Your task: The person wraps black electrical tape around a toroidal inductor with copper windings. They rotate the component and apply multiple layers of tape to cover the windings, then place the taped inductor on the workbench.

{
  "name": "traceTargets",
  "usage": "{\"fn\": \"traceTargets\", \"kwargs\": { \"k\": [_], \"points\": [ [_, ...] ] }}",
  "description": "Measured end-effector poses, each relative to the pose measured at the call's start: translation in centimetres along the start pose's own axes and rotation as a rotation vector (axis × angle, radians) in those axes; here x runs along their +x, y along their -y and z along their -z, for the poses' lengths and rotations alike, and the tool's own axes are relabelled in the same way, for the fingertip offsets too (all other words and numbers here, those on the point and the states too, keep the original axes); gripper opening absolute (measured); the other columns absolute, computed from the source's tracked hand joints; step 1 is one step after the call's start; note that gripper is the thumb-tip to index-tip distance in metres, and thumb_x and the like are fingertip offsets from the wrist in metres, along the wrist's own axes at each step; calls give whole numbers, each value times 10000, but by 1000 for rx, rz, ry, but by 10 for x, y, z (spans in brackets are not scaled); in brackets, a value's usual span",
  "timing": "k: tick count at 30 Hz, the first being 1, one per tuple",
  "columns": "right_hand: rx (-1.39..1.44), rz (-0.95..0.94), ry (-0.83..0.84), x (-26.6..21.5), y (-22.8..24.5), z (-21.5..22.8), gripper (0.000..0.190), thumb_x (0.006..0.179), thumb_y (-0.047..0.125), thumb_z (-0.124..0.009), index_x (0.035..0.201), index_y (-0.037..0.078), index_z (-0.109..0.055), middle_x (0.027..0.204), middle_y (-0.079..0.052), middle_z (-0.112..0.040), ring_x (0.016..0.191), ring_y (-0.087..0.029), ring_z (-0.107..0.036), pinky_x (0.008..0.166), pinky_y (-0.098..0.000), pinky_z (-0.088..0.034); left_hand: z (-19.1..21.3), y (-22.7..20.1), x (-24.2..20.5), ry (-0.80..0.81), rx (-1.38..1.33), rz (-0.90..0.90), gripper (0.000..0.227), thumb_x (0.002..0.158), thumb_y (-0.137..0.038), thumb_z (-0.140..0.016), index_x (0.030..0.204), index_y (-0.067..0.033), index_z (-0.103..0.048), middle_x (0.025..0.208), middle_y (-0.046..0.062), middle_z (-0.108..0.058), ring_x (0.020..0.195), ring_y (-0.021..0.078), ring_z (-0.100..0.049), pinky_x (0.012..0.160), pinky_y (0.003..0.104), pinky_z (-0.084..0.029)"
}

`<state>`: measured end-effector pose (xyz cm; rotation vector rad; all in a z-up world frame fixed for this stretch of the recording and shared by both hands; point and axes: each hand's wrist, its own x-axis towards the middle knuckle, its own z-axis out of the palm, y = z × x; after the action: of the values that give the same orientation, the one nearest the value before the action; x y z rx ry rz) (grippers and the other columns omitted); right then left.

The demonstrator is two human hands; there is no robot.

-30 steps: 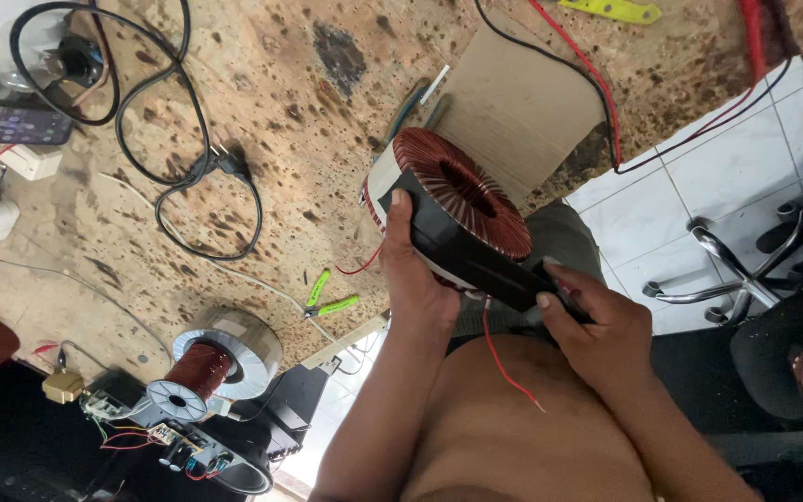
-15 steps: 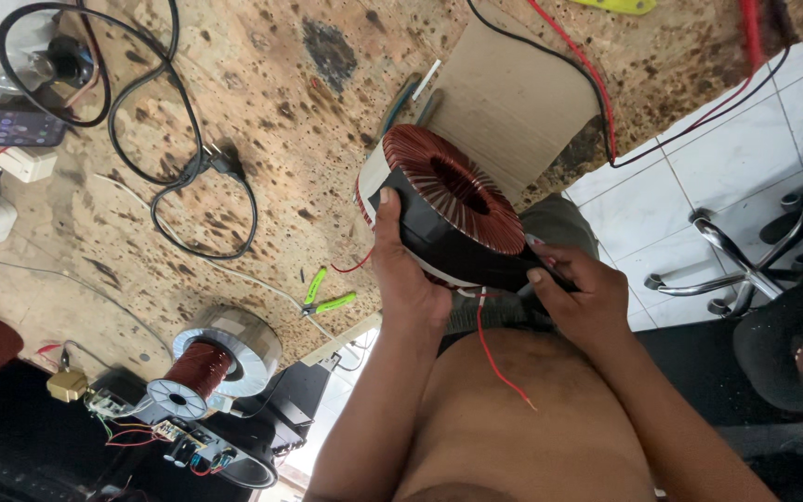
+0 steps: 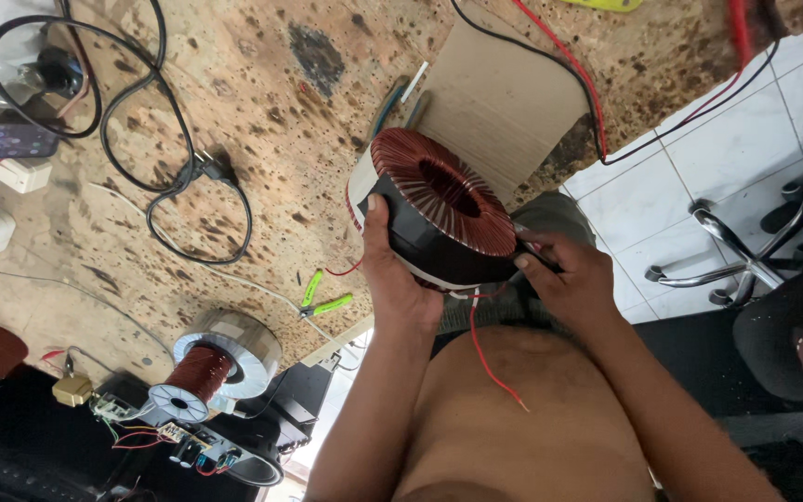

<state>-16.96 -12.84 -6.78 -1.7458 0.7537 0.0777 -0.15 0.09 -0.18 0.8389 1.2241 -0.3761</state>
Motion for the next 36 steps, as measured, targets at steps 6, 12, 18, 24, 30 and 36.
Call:
{"fn": "traceTargets", "kwargs": {
  "k": [6, 12, 18, 24, 30, 36],
  "points": [
    [-69, -35, 100, 9, -10, 2, 251, 954, 195, -768, 1183, 92, -781, 620, -139, -690, 552, -315, -672, 562, -422, -524, -3, -1, 0, 58, 5, 16, 454, 843, -448, -787, 1081, -61, -773, 1020, 205, -770, 901, 353, -767, 790, 445, -656],
    [-125, -4, 94, 7, -24, -4, 285, 993, 287, -758, 1201, 93, -768, 678, -127, -711, 629, -352, -684, 724, -488, -550, -2, -1, 2, 66, -23, 17, 439, 866, -442, -770, 1083, -60, -773, 1036, 207, -769, 917, 357, -765, 814, 458, -655],
    [-232, 127, 75, 16, -30, -8, 321, 932, 258, -811, 1224, 134, -760, 675, -126, -688, 626, -382, -660, 813, -481, -512, 4, -8, 3, 18, 122, 48, 551, 865, -534, -727, 1165, -73, -755, 1078, 204, -762, 966, 348, -752, 860, 471, -639],
    [-164, 112, 114, 18, -40, -5, 252, 983, 302, -735, 1188, 161, -776, 613, -77, -660, 527, -270, -634, 719, -408, -515, 19, -55, 1, -128, 821, -711, 553, 1053, -494, -433, 1486, -151, -429, 1155, 108, -637, 1077, 259, -616, 917, 416, -548],
    [-200, 107, 116, 10, -58, -12, 411, 980, 438, -728, 1254, 132, -720, 838, -108, -711, 902, -366, -707, 988, -486, -440, -31, -83, 3, 1214, 1838, -1337, 641, 1034, -626, -324, 1388, -183, -625, 1317, 132, -681, 1369, 342, -557, 1230, 686, -145],
    [-352, 112, 115, 15, -33, -9, 367, 987, 422, -759, 1104, 75, -728, 635, -133, -607, 644, -388, -635, 845, -517, -492, -68, -53, 52, 1447, 2291, -1057, 430, 978, -390, -497, 641, -188, -672, 498, -16, -589, 503, 246, -657, 635, 402, -570]
  ]
}}
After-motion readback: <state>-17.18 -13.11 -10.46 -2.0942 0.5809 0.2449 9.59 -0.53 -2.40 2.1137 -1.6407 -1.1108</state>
